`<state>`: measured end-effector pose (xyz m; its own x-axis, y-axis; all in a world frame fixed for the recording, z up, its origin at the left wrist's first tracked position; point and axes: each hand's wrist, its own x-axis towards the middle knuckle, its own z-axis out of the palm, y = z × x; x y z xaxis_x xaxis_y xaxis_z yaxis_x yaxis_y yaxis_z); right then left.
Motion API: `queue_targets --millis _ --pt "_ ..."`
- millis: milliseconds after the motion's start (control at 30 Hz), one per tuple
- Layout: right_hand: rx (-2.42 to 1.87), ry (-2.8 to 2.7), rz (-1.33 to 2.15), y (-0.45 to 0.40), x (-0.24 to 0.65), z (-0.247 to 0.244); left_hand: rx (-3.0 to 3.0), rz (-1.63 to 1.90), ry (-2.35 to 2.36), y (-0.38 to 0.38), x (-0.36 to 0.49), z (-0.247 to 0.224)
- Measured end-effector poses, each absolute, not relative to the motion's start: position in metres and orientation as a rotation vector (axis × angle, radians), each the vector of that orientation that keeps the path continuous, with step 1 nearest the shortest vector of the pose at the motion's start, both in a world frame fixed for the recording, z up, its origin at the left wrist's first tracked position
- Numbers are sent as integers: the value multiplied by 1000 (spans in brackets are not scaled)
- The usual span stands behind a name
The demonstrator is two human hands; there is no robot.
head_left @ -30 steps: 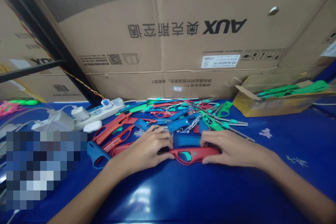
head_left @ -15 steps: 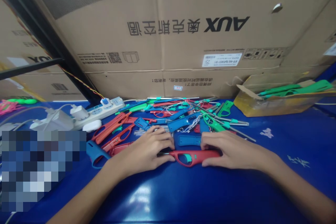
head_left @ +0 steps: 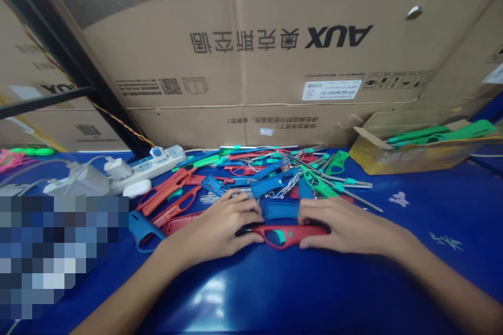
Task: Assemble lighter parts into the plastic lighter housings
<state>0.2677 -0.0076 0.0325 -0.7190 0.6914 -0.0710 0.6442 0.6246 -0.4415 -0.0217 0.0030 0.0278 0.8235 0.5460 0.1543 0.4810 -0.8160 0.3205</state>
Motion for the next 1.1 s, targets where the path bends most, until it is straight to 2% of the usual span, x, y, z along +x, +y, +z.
queue_targets --millis 600,900,1100 --pt "-1165 -2749 678 -9 263 35 2716 354 732 4 -18 22" --pt "-1225 -2647 716 -11 260 36 2671 577 698 8 -20 19" --pt "-1184 -2645 570 -8 261 28 2717 613 763 11 -24 20"
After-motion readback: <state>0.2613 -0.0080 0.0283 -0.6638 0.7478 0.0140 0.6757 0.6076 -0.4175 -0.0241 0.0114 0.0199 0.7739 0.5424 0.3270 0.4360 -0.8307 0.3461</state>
